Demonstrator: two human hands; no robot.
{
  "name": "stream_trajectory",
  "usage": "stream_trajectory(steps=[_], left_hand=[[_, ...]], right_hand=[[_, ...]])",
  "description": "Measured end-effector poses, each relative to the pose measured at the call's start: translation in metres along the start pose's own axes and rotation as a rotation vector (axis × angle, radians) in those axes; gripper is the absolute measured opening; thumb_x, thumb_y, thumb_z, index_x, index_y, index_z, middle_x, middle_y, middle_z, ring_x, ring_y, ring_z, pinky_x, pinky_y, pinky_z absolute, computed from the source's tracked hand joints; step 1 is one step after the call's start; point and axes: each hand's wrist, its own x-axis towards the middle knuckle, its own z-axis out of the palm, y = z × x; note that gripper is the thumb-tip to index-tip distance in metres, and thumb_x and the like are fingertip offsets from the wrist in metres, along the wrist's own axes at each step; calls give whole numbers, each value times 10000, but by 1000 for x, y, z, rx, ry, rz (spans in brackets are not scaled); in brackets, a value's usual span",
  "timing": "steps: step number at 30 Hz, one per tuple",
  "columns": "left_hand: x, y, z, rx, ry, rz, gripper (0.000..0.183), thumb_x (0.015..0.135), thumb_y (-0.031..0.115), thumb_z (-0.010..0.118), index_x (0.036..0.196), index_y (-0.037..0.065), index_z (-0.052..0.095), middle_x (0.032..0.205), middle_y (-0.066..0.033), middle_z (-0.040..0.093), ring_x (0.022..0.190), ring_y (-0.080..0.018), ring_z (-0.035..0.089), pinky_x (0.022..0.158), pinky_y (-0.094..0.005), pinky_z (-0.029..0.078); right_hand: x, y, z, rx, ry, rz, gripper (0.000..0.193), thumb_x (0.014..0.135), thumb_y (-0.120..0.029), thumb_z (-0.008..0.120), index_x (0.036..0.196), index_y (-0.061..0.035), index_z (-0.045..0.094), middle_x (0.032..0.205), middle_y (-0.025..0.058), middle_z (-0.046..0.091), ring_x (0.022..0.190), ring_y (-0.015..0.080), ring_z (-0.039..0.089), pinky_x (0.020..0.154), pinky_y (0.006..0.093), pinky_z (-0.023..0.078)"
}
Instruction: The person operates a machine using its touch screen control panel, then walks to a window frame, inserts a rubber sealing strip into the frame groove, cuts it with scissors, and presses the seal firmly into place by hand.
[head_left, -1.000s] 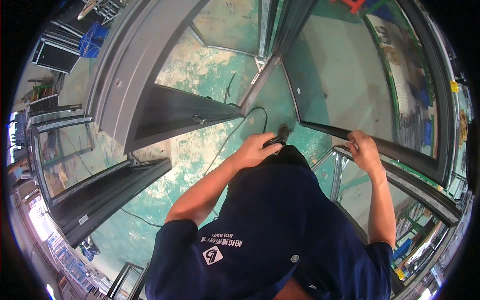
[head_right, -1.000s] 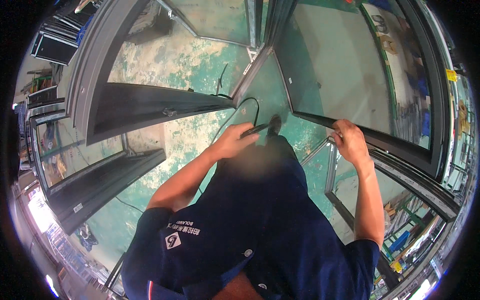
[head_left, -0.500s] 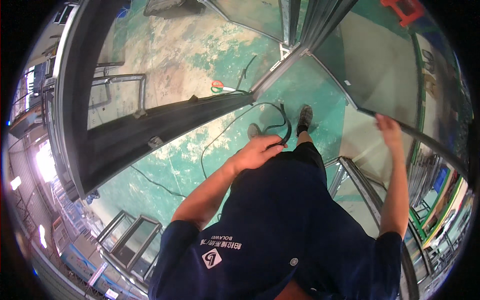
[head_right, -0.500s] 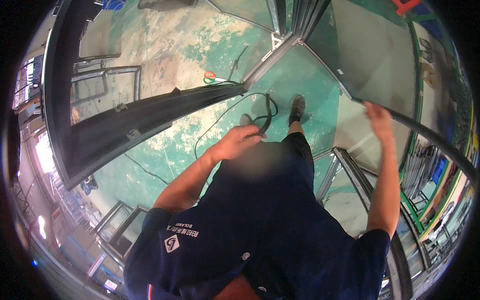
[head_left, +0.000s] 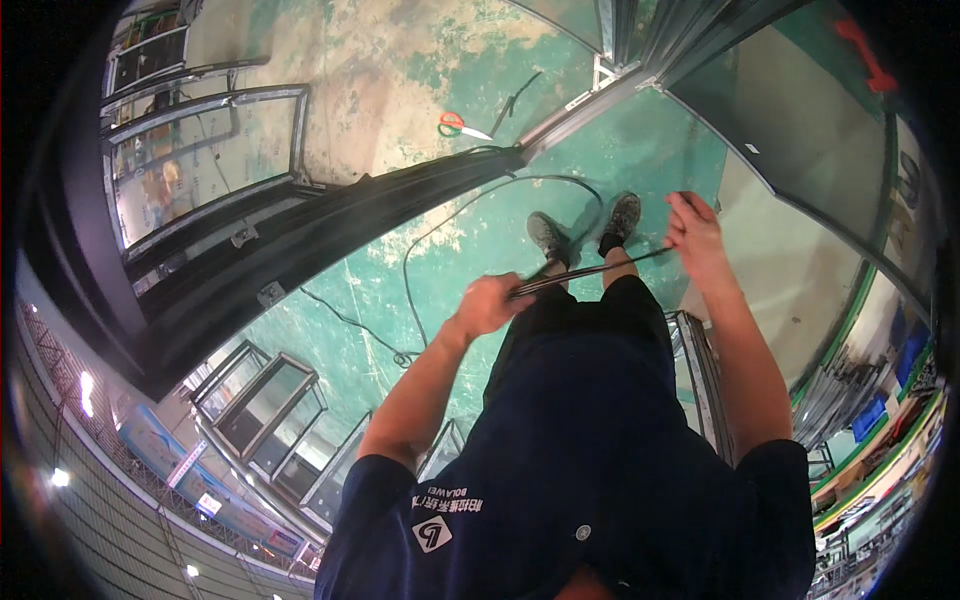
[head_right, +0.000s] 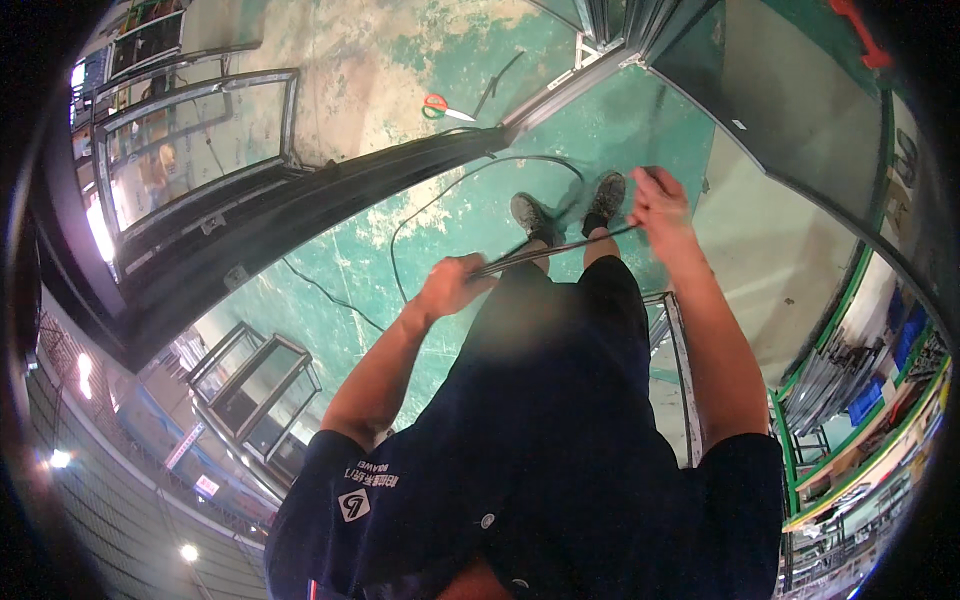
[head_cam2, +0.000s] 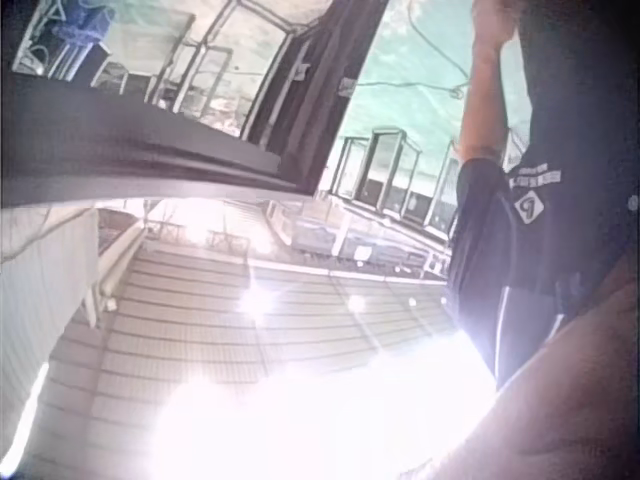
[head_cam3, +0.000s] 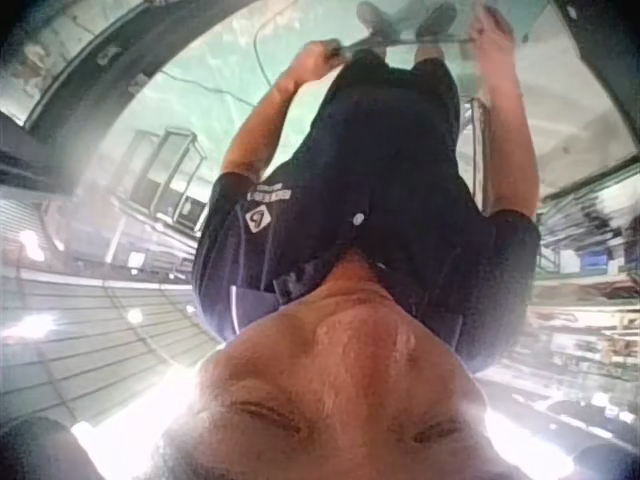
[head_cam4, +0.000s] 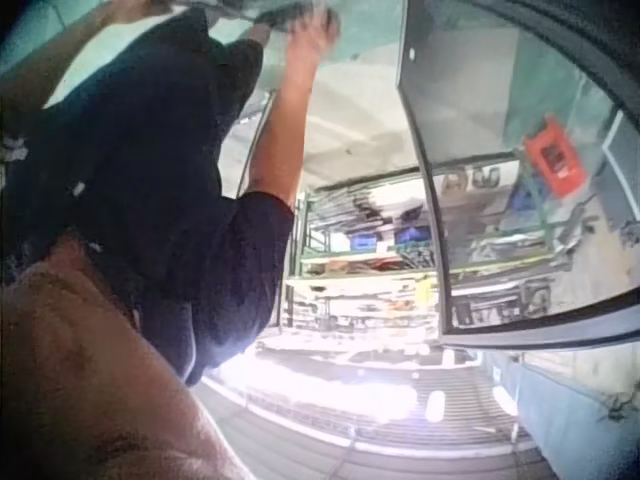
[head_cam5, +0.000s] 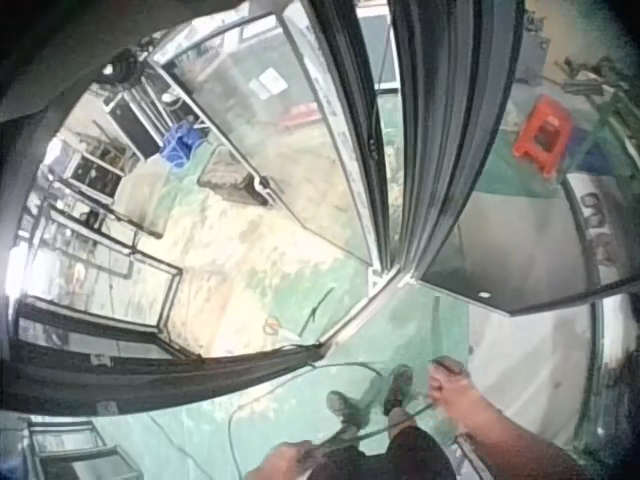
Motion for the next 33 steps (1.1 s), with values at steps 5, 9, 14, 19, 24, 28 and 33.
stream_trajectory(steps=[5, 9, 14, 19, 24, 28, 33], left_hand=[[-48, -125, 54, 96, -159, -313, 427, 871, 509, 739, 930, 86, 738, 856, -165, 727, 822, -358, 715, 746, -468, 551], [-77, -179, 139, -405, -197, -163, 449, 891, 439, 778, 896, 0, 687, 758, -131, 706, 599, -207, 671, 568, -374, 531], [-65, -158, 111, -349, -162, -219, 236, 904, 174, 698, 854, -51, 651, 698, -122, 671, 685, -231, 690, 610, -400, 524], [-150, -163, 40, -713, -735, -377, 128, 920, 164, 719, 857, 58, 685, 678, 24, 588, 620, -71, 509, 536, -277, 393], [-161, -166, 23, -638, -653, -484, 216, 964, 261, 707, 927, 48, 692, 712, -40, 609, 662, -138, 545, 613, -347, 450], [-84, -231, 37, -237, -133, -281, 264, 996, 299, 607, 1006, 66, 733, 928, -172, 730, 849, -340, 706, 756, -387, 545], [63, -264, 28, 400, 330, -319, 161, 951, 222, 676, 940, 66, 639, 768, -151, 683, 735, -397, 665, 842, -512, 513]], right_hand=[[2, 56, -101, -972, 124, 106, 381, 849, -390, 796, 829, -40, 646, 702, 50, 616, 583, 187, 590, 568, 365, 504], [-31, 114, -83, -1441, -235, 328, 487, 798, -443, 812, 845, 14, 650, 754, 175, 671, 728, 293, 692, 683, 430, 541], [-52, 146, -71, -1103, -237, 346, 392, 835, -362, 756, 890, 14, 658, 806, 162, 672, 785, 233, 648, 726, 403, 515], [-136, 92, 7, -686, -822, 592, 233, 919, -250, 691, 847, -61, 576, 710, -44, 484, 676, 98, 466, 592, 318, 409], [-120, 101, 8, -432, -489, 648, 282, 1028, -302, 590, 843, -90, 576, 704, -49, 473, 619, 66, 433, 535, 268, 372], [-16, 128, -24, -592, -150, 52, 333, 1079, -321, 506, 1048, -57, 707, 827, 22, 631, 637, 103, 548, 631, 265, 461], [217, 122, -89, -907, 83, -215, 314, 1031, -297, 594, 1137, -36, 732, 880, 48, 704, 809, 103, 644, 707, 277, 486]])
